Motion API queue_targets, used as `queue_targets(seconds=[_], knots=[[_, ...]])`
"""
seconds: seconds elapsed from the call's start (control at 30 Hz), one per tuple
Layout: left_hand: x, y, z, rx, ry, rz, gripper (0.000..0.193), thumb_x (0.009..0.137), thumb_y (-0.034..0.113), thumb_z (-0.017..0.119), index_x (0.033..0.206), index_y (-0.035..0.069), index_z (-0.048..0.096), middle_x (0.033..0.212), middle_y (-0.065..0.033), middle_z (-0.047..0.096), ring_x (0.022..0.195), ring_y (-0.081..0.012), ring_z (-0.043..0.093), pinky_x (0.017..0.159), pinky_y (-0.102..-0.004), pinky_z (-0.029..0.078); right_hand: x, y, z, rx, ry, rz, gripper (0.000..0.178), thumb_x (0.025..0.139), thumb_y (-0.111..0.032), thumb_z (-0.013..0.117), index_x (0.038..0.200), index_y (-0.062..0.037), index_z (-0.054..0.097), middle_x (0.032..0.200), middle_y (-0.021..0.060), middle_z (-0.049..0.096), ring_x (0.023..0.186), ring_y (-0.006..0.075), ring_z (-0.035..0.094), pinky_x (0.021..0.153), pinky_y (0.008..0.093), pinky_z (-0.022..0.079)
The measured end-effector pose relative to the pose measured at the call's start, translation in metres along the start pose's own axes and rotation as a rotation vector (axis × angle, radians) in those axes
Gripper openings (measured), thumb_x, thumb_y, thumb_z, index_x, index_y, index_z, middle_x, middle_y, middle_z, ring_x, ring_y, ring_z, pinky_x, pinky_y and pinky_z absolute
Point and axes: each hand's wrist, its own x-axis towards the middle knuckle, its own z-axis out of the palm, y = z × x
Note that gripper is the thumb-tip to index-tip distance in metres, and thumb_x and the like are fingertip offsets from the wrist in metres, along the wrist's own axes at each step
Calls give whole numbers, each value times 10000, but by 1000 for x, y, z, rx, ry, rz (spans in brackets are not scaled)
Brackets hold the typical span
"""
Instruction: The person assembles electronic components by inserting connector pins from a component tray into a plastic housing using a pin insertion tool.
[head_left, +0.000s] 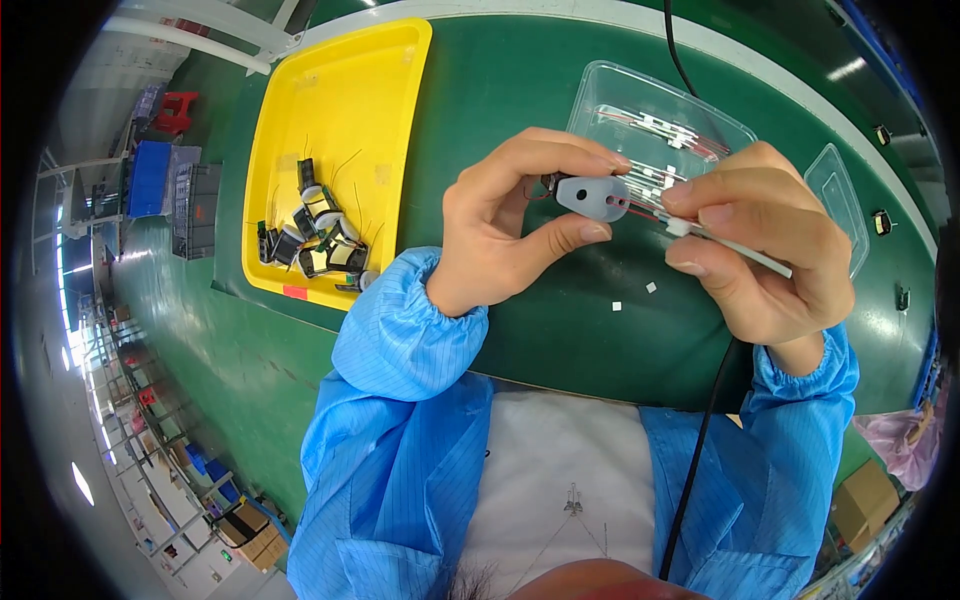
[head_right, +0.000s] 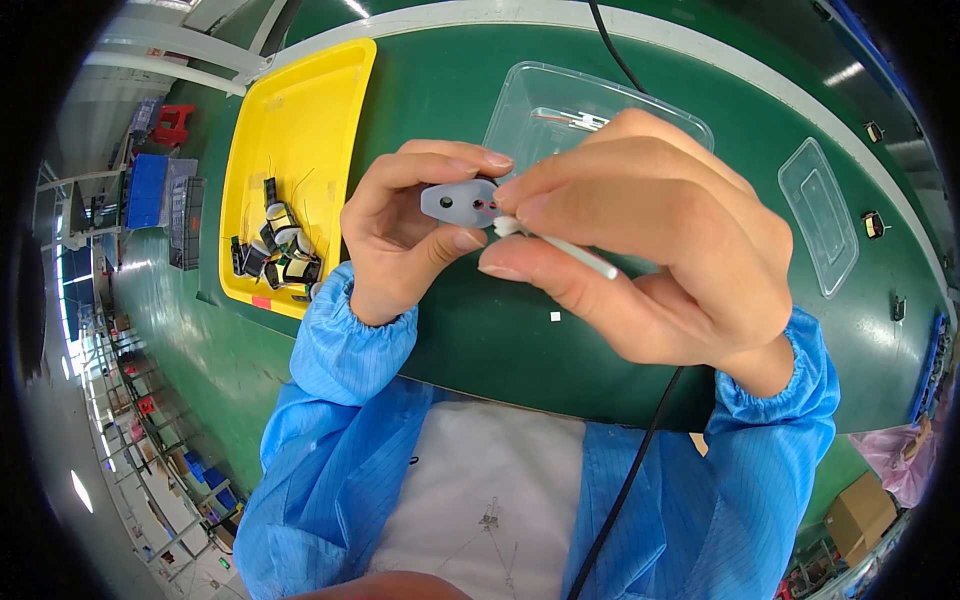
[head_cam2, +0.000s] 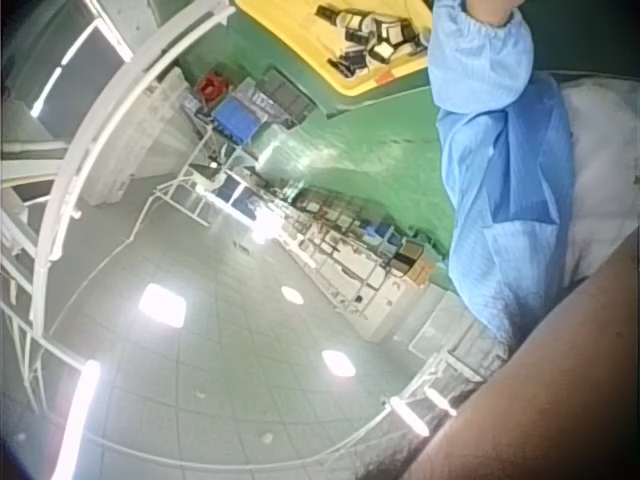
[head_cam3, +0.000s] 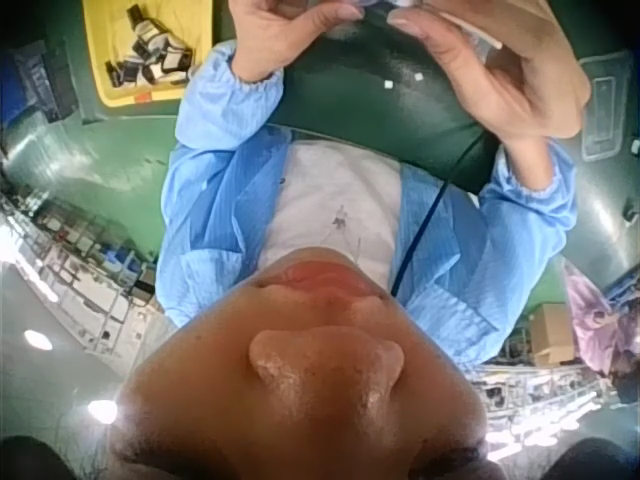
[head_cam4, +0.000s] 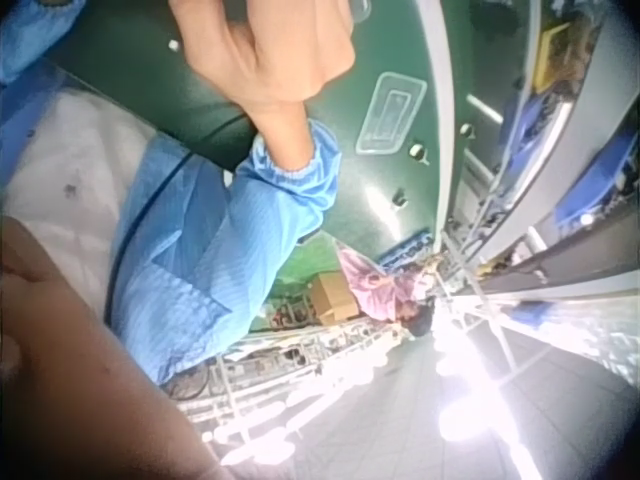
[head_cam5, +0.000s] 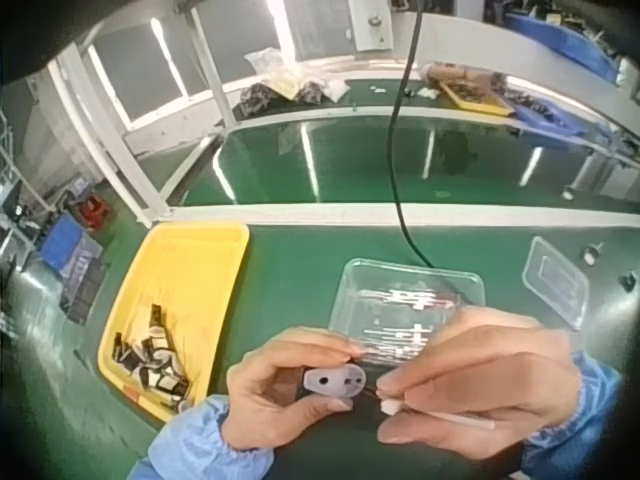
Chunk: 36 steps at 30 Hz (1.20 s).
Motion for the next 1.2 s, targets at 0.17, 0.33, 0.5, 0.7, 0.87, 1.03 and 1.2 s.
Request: queue_targets(seconds=[0.17,0.33,0.5,0.7,0.87,1.03,1.2], knots=[[1,1,0,-4,-5,5,407,765,23,727,1114,10,518,1129,-199,577,1093,-294,572,924,-393,486,-1,0,0,1,9,5,321,775,-29,724,1002,-3,498,886,236,648,677,239,603,588,323,470],[1,4,6,-94,87,-36,428,695,-103,724,1089,-9,584,1085,-156,609,1042,-250,595,903,-346,487,-1,0,1,5,8,5,320,776,-30,723,1002,-1,498,889,237,647,680,240,604,590,323,471],[0,2,0,-9,1,-22,400,774,35,725,1115,10,518,1130,-197,574,1093,-291,570,927,-393,484,-1,0,0,1,9,4,315,778,-24,718,1003,3,499,884,237,646,683,244,605,594,324,474],[2,4,5,-91,82,-50,433,693,-99,729,1091,-1,588,1087,-147,614,1041,-242,593,899,-341,479,-2,3,1,20,30,20,274,789,-13,702,978,29,509,876,242,645,695,251,604,608,330,480],[1,4,6,-78,87,-59,430,694,-93,733,1087,6,591,1089,-143,615,1044,-240,591,900,-339,479,-4,3,4,35,70,51,238,794,-3,690,957,41,522,876,240,645,720,253,602,625,332,482],[2,3,6,-80,89,-69,431,691,-97,732,1085,7,593,1089,-139,616,1042,-238,591,895,-335,480,-5,3,4,35,74,61,235,793,1,690,956,39,526,880,234,647,731,251,601,646,348,488],[1,4,7,-62,84,-72,430,691,-97,731,1085,9,595,1091,-135,616,1037,-233,592,891,-333,481,-6,3,4,26,78,64,238,793,-1,691,961,39,528,885,231,648,731,250,602,652,350,489]])
